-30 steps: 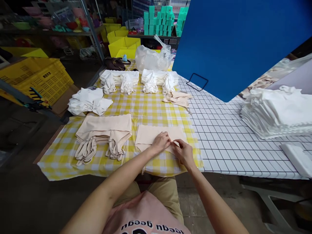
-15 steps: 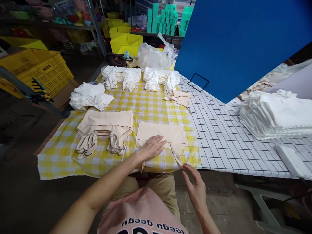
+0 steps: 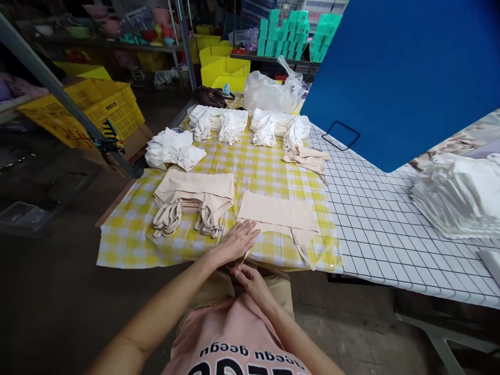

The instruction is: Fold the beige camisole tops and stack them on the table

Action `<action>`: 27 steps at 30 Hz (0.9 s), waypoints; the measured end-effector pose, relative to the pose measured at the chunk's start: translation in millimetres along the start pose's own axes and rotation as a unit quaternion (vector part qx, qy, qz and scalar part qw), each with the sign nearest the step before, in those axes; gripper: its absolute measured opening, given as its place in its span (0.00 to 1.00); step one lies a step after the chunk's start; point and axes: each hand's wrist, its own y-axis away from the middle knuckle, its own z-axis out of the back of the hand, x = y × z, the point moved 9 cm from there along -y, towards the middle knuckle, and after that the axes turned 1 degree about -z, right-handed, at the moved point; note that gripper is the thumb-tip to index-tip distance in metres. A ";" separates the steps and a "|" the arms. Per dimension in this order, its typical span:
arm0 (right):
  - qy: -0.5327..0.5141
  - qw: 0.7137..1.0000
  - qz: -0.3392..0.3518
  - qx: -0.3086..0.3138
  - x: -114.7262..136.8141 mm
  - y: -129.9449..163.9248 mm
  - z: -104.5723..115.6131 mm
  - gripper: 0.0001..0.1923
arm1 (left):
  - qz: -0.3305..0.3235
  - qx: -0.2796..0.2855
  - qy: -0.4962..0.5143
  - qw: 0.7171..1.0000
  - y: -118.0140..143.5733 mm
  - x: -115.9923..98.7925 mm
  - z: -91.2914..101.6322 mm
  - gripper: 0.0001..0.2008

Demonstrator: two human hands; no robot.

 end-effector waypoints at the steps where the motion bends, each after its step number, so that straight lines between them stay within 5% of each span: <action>1: 0.021 1.000 0.005 0.011 5.0 2.8 -2.5 0.14 | 0.000 0.004 0.000 1.000 1.1 -0.2 -2.1 0.22; 10: 0.242 0.970 0.026 -0.006 49.7 47.6 68.7 0.17 | -0.001 0.024 0.005 1.000 0.2 6.4 -14.8 0.24; 20: 0.368 0.919 0.086 -0.108 111.6 22.1 156.1 0.18 | 0.023 0.009 0.103 0.994 -1.5 6.5 -3.7 0.24; 23: 0.362 0.921 0.099 -0.101 119.1 6.3 160.0 0.17 | 0.038 -0.011 0.237 0.971 -4.5 -6.8 21.5 0.22; 27: 0.357 0.925 0.110 -0.063 126.8 -12.3 153.5 0.15 | -0.004 -0.011 0.443 0.896 -11.9 -42.9 49.4 0.20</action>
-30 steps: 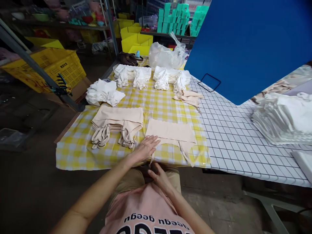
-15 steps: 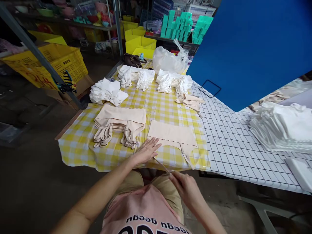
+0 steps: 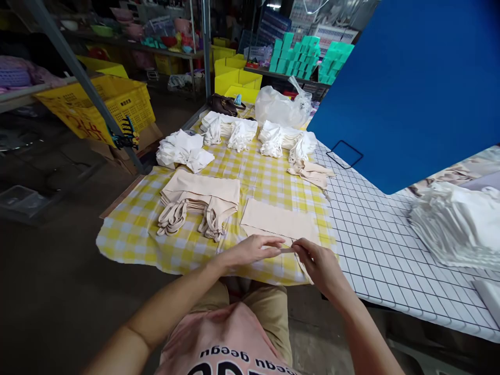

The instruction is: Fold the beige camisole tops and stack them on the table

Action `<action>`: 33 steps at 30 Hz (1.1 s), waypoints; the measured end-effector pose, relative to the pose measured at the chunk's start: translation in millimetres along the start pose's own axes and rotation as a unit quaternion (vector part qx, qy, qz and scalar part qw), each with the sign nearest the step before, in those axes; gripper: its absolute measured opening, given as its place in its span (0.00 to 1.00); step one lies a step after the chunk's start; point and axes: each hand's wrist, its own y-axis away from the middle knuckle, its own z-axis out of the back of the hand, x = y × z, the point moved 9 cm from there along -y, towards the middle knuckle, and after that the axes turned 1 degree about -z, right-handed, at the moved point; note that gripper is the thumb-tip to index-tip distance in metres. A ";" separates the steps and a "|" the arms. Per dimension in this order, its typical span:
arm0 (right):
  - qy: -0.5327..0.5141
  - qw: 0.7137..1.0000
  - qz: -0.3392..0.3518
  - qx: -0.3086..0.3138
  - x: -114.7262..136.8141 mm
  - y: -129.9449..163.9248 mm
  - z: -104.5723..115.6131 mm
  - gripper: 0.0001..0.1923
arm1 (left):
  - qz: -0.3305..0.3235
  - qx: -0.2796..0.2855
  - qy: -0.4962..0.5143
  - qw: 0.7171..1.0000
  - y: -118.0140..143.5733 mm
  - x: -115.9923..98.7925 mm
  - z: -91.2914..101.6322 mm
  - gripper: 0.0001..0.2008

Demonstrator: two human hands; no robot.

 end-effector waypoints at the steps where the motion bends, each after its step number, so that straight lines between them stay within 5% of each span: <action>1: -0.006 1.000 0.005 0.012 1.1 -3.3 -2.6 0.14 | 0.007 0.000 0.032 0.999 -2.6 -4.0 -3.5 0.20; 4: -0.027 0.999 0.034 0.020 1.6 -7.5 -9.9 0.13 | 0.056 -0.028 0.105 0.992 -9.8 1.1 -10.7 0.21; 8: 0.029 0.991 0.103 -0.081 -0.6 0.0 -10.9 0.14 | 0.101 -0.056 0.219 0.969 -13.0 16.2 -19.3 0.24; 16: 0.095 0.979 0.136 -0.118 -1.5 9.6 -38.1 0.13 | 0.130 -0.024 0.275 0.952 -8.1 20.0 -30.5 0.21; 18: 0.056 0.984 0.109 -0.129 -9.5 7.5 -39.3 0.12 | 0.132 -0.028 0.185 0.974 -10.1 26.0 -22.8 0.21; 21: -0.067 0.990 0.007 -0.125 -34.9 -0.1 -45.1 0.09 | 0.109 -0.112 -0.104 0.982 -18.9 34.4 11.8 0.15; 23: -0.166 0.977 -0.074 -0.110 -52.3 -5.3 -54.0 0.08 | 0.049 -0.143 -0.305 0.940 -28.9 29.8 27.3 0.09; 25: -0.253 0.955 -0.119 -0.101 -60.7 -10.5 -62.5 0.08 | -0.018 -0.103 -0.441 0.892 -41.0 28.6 24.6 0.07; 29: -0.315 0.938 -0.117 -0.091 -59.5 -22.4 -71.3 0.07 | -0.062 -0.007 -0.544 0.837 -56.6 41.7 14.9 0.08; 33: -0.225 0.967 -0.087 -0.085 -59.7 -35.2 -73.7 0.09 | -0.076 -0.004 -0.532 0.843 -63.1 47.8 16.5 0.07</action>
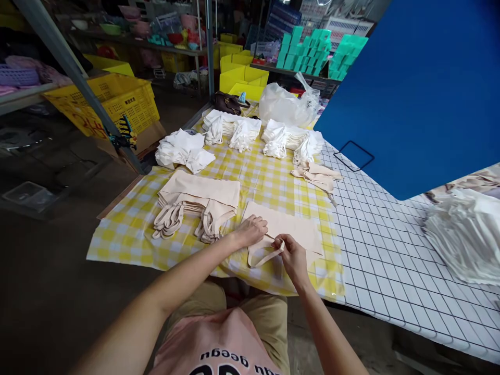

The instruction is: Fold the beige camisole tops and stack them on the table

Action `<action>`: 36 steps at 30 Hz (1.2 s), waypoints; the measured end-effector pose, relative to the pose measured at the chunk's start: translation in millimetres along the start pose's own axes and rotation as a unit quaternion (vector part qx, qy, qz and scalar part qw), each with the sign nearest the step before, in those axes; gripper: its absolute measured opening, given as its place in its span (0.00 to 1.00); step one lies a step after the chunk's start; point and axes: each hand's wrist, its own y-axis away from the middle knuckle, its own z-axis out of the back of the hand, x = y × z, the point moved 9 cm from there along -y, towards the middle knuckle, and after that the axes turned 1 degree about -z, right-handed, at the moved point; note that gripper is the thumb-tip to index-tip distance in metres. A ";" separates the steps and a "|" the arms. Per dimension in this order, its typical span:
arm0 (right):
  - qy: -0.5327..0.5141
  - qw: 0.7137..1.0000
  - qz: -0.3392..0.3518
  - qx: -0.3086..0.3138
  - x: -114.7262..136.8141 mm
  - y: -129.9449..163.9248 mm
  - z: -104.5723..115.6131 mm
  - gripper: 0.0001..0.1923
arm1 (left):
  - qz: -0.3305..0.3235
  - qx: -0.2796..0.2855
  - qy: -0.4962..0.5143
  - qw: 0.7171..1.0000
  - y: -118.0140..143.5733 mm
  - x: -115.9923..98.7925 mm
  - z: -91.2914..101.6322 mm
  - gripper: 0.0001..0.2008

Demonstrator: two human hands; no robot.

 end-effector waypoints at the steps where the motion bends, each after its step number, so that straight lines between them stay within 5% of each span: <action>1: 0.033 0.999 0.010 0.001 -0.6 -3.8 -1.0 0.09 | 0.011 -0.012 0.023 1.000 -0.7 3.4 0.4 0.07; 6: 0.109 0.993 0.033 0.011 -5.2 -24.5 -9.3 0.11 | 0.080 -0.043 0.113 0.989 -1.9 22.3 -2.1 0.06; 19: 0.201 0.976 0.067 0.055 -2.6 -41.7 -21.4 0.09 | 0.099 -0.050 0.187 0.976 -5.3 34.6 -7.6 0.06; 36: 0.090 0.995 0.033 0.005 2.5 -38.4 -25.6 0.10 | 0.110 -0.048 0.178 0.977 -4.4 32.7 -6.3 0.07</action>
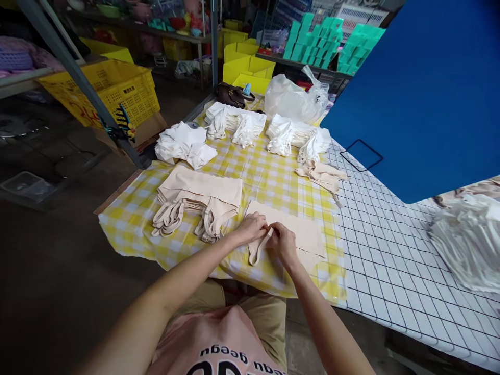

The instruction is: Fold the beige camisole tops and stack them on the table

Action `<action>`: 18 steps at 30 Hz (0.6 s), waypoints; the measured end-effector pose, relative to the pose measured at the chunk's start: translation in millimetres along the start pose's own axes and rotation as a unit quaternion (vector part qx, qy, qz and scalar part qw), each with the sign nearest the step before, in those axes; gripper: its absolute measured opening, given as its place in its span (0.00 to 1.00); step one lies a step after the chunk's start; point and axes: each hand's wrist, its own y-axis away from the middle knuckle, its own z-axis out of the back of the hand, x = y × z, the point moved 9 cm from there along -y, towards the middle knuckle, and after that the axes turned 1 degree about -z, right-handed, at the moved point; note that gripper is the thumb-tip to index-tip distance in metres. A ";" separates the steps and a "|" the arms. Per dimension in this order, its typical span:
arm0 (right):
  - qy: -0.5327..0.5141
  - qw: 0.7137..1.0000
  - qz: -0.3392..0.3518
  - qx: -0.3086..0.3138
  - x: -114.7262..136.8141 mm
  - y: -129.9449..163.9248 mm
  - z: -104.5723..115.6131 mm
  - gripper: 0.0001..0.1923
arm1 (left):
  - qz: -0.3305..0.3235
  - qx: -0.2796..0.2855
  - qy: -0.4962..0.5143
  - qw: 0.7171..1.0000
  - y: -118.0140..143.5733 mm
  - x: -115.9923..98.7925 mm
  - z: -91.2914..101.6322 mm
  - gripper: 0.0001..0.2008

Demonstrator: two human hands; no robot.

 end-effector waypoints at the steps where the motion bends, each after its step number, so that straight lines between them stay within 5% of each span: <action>1: -0.018 1.000 -0.011 -0.004 0.2 3.6 0.7 0.10 | -0.001 0.001 0.001 1.000 0.4 0.7 -0.7 0.07; 4: -0.205 0.973 -0.104 0.008 -6.0 18.5 -1.5 0.10 | -0.007 0.006 0.008 1.000 3.4 3.1 -1.4 0.09; 8: -0.514 0.818 -0.253 0.049 -4.7 48.9 -15.2 0.15 | -0.027 0.020 0.017 0.999 11.7 4.2 0.6 0.14; 10: -0.562 0.781 -0.266 0.050 3.4 65.4 -12.2 0.17 | -0.036 0.027 0.023 0.999 16.9 3.9 2.1 0.17; 13: -0.559 0.789 -0.250 0.052 14.9 96.9 -6.6 0.18 | -0.031 0.031 0.029 0.999 24.0 5.3 3.4 0.21; 18: -0.442 0.862 -0.229 0.093 10.1 147.7 -14.5 0.25 | -0.012 0.029 0.031 0.999 27.7 7.5 4.2 0.23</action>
